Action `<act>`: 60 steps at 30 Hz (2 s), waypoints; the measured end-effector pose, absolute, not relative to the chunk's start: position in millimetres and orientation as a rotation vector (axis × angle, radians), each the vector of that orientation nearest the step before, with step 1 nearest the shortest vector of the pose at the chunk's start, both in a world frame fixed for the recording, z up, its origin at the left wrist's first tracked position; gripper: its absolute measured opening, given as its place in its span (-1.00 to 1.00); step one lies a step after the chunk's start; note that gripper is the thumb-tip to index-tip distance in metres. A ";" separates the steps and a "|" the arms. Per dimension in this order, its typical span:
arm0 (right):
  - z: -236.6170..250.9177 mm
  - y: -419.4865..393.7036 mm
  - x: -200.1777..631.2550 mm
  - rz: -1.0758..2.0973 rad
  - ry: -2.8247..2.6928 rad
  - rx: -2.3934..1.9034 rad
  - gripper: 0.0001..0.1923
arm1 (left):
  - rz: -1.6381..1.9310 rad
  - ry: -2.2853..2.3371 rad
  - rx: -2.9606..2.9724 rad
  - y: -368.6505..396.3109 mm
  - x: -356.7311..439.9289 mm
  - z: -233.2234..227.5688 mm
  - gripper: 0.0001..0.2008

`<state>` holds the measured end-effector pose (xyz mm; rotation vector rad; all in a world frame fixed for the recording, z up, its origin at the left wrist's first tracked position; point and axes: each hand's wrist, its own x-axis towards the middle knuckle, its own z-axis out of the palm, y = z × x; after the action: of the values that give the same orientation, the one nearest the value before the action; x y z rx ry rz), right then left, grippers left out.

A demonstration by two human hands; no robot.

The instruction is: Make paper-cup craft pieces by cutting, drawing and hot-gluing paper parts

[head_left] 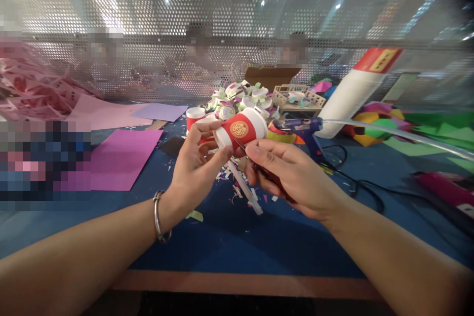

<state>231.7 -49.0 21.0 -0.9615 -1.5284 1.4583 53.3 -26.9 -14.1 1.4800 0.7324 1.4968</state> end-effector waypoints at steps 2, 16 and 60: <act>20.1 -48.3 231.8 1.463 -1.538 -0.963 -0.65 | 1.505 0.755 1.456 -25.3 53.0 -15.2 -0.58; 20.7 -50.1 228.7 1.463 -1.537 -0.963 -0.66 | 1.581 0.760 1.426 -22.9 56.5 -16.0 -0.62; 10.7 -50.7 221.7 1.525 -1.309 -0.975 -0.67 | 1.451 0.817 1.247 -29.0 57.3 -15.3 -0.65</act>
<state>221.7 -50.7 10.7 -0.9749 -1.3094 1.5251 57.3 -29.0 -15.3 1.2474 0.8167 1.4505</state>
